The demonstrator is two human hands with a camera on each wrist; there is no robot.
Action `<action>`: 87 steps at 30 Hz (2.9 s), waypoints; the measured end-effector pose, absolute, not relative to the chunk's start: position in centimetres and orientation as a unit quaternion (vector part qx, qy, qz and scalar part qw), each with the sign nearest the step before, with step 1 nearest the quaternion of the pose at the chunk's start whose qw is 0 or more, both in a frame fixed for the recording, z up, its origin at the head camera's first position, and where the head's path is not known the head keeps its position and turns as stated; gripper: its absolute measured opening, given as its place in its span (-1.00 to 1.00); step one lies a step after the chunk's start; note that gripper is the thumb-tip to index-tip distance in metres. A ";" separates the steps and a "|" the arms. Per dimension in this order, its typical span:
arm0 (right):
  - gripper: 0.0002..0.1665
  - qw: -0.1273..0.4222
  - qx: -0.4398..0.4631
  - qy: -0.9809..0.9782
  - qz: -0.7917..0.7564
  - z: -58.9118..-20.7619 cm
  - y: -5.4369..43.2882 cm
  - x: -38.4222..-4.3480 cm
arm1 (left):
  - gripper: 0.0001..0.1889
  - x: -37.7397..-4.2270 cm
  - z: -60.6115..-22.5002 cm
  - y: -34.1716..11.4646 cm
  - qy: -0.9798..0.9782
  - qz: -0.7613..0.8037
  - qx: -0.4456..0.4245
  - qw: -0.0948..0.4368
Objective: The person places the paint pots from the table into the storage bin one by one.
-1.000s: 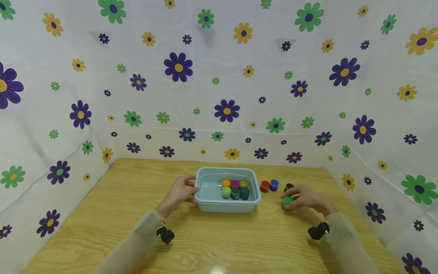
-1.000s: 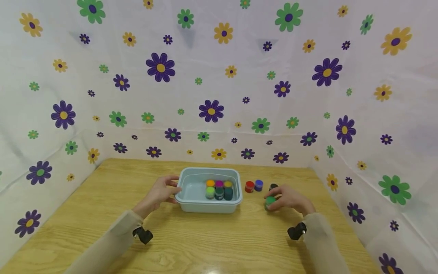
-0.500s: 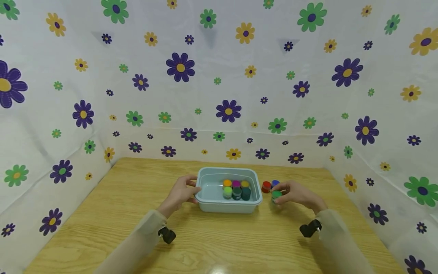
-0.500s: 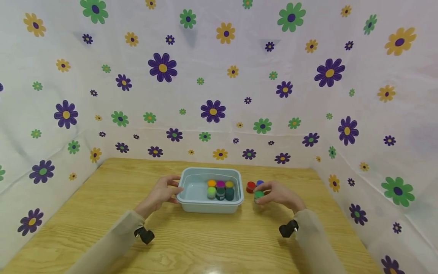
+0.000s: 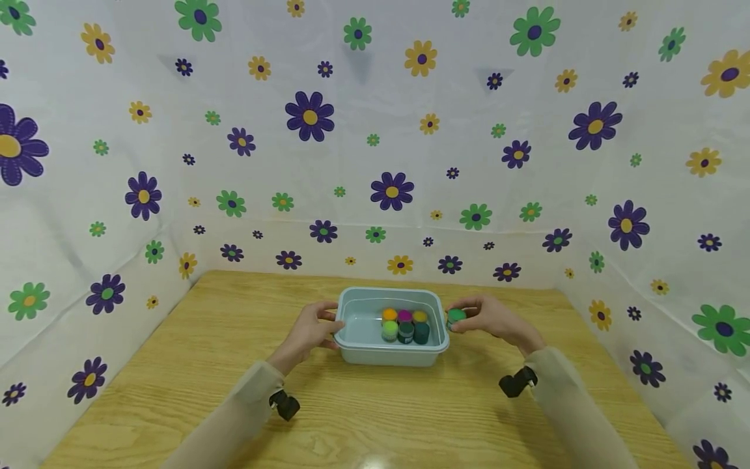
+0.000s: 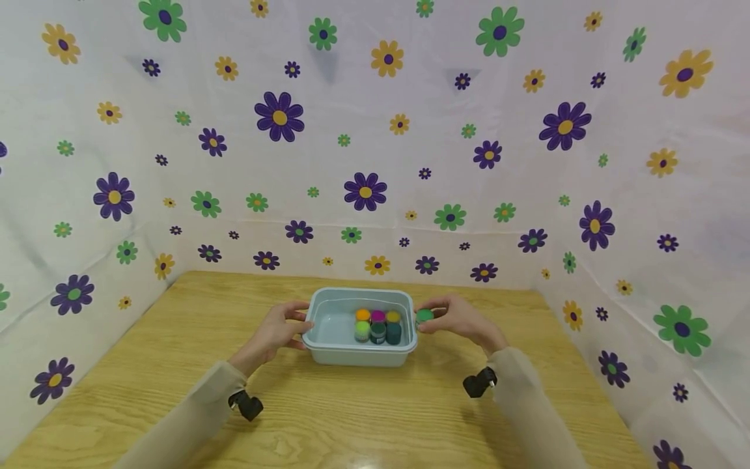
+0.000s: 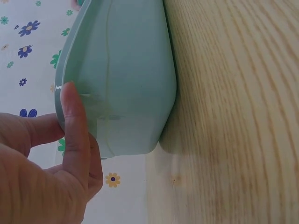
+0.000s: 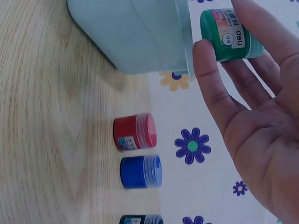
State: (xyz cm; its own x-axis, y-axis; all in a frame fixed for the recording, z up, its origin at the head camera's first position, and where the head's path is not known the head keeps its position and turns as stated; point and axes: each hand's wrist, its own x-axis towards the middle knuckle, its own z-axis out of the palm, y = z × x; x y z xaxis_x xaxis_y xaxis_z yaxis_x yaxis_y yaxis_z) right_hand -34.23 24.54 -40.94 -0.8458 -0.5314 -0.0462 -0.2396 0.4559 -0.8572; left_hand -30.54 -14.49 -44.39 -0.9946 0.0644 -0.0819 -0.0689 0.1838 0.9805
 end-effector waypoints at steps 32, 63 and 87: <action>-0.42 0.096 -0.223 0.860 -0.450 -41.8 15.5 -35.4 | -0.51 -30.2 -44.3 -14.5 0.772 0.633 0.009 0.053; -0.48 0.083 -0.205 0.872 -0.437 -43.3 9.2 -36.8 | -0.51 -30.2 -44.1 -14.4 0.781 0.623 0.013 0.052; -0.54 0.030 -0.224 0.912 -0.342 -44.3 7.5 -37.5 | -0.51 -30.4 -44.3 -14.3 0.783 0.619 0.018 0.050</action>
